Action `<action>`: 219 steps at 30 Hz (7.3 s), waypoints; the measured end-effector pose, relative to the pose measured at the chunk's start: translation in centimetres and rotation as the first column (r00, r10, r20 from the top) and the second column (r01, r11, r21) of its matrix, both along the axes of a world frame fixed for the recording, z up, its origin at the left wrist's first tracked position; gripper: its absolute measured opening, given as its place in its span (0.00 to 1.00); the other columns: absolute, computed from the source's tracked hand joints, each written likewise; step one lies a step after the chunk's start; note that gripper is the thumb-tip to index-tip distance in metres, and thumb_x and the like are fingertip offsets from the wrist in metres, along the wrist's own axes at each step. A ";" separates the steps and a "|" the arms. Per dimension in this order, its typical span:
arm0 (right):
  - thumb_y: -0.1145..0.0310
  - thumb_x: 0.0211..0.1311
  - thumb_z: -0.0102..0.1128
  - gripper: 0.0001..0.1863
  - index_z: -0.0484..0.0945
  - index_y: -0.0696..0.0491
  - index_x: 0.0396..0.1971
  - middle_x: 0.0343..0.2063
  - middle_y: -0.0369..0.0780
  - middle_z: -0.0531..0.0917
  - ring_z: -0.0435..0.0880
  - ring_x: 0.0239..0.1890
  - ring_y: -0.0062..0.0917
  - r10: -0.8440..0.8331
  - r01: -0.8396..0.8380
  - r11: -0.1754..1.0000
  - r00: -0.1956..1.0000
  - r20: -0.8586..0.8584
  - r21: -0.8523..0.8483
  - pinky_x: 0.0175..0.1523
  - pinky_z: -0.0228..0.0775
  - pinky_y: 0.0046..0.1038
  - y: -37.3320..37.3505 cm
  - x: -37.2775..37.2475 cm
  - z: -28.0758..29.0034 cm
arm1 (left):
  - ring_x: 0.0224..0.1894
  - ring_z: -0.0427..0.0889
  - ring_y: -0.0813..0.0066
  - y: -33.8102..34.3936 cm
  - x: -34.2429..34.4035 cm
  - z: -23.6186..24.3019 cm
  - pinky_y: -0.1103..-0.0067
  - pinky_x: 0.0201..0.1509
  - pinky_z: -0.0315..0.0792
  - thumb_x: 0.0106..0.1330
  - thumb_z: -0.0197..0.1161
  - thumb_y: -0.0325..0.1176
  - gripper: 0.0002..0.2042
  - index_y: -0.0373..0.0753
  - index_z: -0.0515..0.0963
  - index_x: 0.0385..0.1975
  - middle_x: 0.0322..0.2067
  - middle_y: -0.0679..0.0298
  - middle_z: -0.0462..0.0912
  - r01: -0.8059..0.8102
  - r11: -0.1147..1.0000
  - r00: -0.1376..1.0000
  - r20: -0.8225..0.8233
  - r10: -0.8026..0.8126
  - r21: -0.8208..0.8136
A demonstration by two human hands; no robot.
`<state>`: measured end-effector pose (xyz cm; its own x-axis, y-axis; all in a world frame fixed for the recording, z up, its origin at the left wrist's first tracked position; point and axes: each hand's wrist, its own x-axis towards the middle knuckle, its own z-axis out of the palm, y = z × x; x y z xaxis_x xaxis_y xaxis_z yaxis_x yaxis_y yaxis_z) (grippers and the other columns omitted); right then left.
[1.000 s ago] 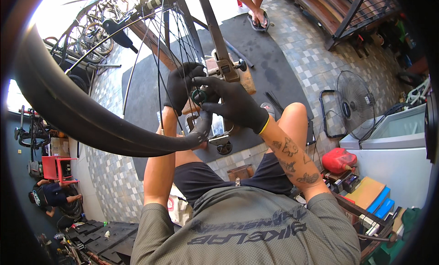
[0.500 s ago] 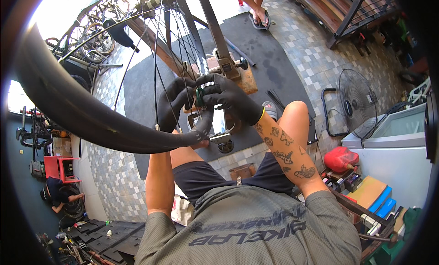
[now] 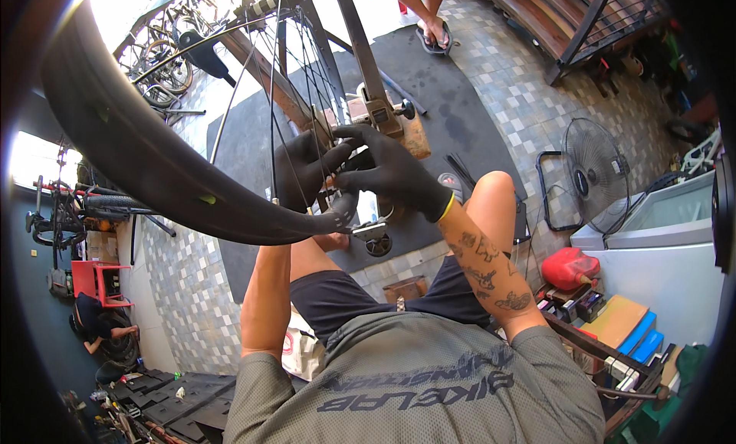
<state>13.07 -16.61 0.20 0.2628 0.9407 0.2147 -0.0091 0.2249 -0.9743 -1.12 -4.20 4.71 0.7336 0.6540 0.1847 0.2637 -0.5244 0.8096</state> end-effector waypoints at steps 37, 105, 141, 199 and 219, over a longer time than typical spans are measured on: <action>0.73 0.65 0.68 0.21 0.79 0.64 0.56 0.46 0.45 0.89 0.90 0.47 0.24 -0.051 0.039 0.991 0.994 -0.096 -0.125 0.52 0.83 0.26 0.5 0.9 -0.4 | 0.61 0.80 0.58 4.2 2.0 -1.6 0.68 0.70 0.67 0.73 0.63 0.48 0.31 0.26 0.73 0.65 0.57 0.47 0.83 0.211 0.902 0.977 0.104 -0.186 -0.376; 0.68 0.67 0.70 0.10 0.85 0.58 0.42 0.36 0.35 0.89 0.85 0.38 0.14 -0.210 0.218 0.976 0.960 -0.187 0.025 0.48 0.76 0.21 1.1 2.7 -1.5 | 0.68 0.77 0.56 2.4 -1.2 -0.6 0.67 0.55 0.80 0.76 0.44 0.70 0.45 0.28 0.63 0.72 0.68 0.46 0.73 0.354 0.696 0.907 0.411 -0.093 -0.625; 0.68 0.63 0.68 0.31 0.68 0.61 0.63 0.49 0.41 0.84 0.84 0.50 0.23 0.241 -0.259 0.966 0.915 -0.325 -0.015 0.57 0.77 0.27 3.2 2.6 -3.7 | 0.26 0.67 0.93 4.7 -1.7 -3.1 0.88 0.27 0.58 0.75 0.65 0.39 0.18 0.33 0.80 0.57 0.28 0.76 0.77 0.333 0.817 0.934 0.045 -0.355 -0.471; 0.72 0.63 0.70 0.27 0.74 0.64 0.60 0.39 0.41 0.89 0.87 0.37 0.19 0.020 -0.015 0.999 0.984 -0.178 0.029 0.41 0.80 0.24 0.9 0.6 -0.9 | 0.54 0.84 0.65 4.3 0.9 -3.0 0.70 0.60 0.76 0.74 0.64 0.50 0.30 0.28 0.76 0.63 0.52 0.51 0.85 0.160 0.935 0.983 0.142 -0.120 -0.316; 0.67 0.66 0.67 0.30 0.70 0.62 0.65 0.47 0.39 0.85 0.84 0.45 0.17 0.357 -0.359 0.930 0.841 -0.407 0.075 0.50 0.79 0.23 2.3 2.5 -3.2 | 0.28 0.73 0.83 3.4 -0.2 -2.5 0.79 0.30 0.66 0.69 0.71 0.42 0.16 0.33 0.83 0.40 0.25 0.70 0.79 0.223 0.940 0.974 0.013 -0.227 -0.257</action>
<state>15.57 -14.27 -2.95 -0.0294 0.9869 0.1586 -0.4836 0.1248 -0.8663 -1.31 -0.85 2.16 0.8687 0.4949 0.0200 0.1773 -0.3484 0.9204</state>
